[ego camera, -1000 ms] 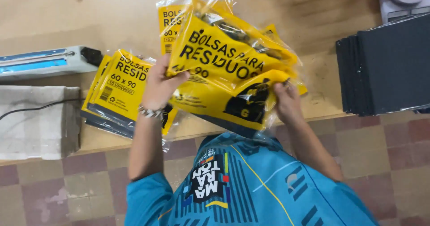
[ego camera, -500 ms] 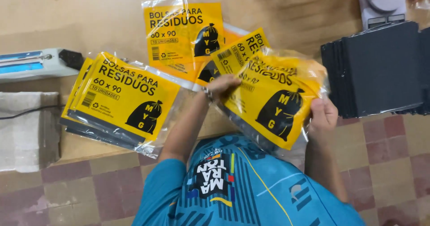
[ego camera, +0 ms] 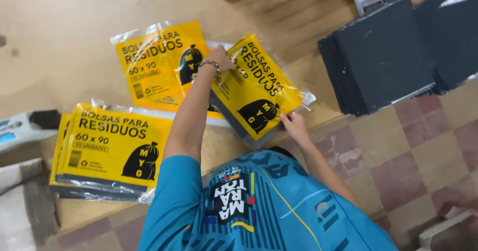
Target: The person is manually packaging black plastic bags into yellow printed sleeves at a workbench.
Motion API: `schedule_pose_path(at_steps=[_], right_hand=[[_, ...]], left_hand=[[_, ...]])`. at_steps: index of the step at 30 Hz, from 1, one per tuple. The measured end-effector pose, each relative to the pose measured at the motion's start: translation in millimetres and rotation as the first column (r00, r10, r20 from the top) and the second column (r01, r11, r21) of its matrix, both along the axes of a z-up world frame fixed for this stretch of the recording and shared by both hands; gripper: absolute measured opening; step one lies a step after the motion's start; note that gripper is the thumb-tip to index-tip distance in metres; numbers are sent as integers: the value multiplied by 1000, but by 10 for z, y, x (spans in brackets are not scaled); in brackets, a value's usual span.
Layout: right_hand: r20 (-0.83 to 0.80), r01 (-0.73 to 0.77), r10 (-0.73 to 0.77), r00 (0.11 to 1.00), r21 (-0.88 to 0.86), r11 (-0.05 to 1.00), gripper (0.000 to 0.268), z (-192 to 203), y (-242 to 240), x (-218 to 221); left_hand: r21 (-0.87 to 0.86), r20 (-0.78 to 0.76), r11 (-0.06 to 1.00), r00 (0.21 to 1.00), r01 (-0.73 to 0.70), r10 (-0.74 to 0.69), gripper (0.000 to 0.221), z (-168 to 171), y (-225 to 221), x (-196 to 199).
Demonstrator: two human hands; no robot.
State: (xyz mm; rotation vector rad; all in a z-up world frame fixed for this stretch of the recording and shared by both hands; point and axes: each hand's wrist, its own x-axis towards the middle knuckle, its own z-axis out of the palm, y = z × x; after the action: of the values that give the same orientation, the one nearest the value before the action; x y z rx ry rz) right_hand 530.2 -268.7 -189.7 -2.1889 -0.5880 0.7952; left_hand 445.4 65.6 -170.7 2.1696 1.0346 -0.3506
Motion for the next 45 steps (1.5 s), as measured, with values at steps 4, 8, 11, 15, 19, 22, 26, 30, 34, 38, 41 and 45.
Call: schedule_pose_path(at_steps=[4,8,11,15,19,22,26,30,34,38,41,45], right_hand=[[-72,12,-19,997,-87,996,40,201,64,30],[-151,17,-37,988,-128,992,44,521,165,-6],[-162,39,-60,985,-133,990,45,653,202,1],[-167,63,-77,983,-83,995,47,197,14,208],[-342,206,-109,933,264,942,54,286,-45,166],[-452,296,-119,884,344,891,51,212,-8,261],[-396,320,-222,891,200,926,51,-425,-241,842],[-208,124,-55,977,341,932,16,695,293,810],[-308,-195,446,840,597,778,21,1935,598,125],[-374,-297,606,702,619,727,41,2158,742,-251],[-263,-341,529,807,523,781,28,2201,653,-233],[-208,-343,506,837,522,781,32,1960,592,78]], left_hand=[[-179,-21,984,999,23,-27,80,-19,35,56],[-229,1,971,998,65,-66,93,267,-171,11],[-96,115,990,989,103,-92,75,246,-304,-40],[39,187,990,972,136,-141,38,1078,-834,-303],[180,351,963,901,202,-255,31,1448,-1149,-676],[66,461,995,882,74,-96,33,1618,-1182,-926],[-292,539,924,756,-246,372,37,1432,-1088,-1279],[-727,544,615,291,-304,787,55,813,-1238,-1376],[-991,123,134,317,-13,940,58,-248,-1477,-1366],[-832,116,-2,177,555,977,41,-696,-1905,-1145],[-856,85,-7,154,516,984,36,-664,-1947,-1215],[-993,62,29,292,116,955,27,-260,-1744,-1502]])
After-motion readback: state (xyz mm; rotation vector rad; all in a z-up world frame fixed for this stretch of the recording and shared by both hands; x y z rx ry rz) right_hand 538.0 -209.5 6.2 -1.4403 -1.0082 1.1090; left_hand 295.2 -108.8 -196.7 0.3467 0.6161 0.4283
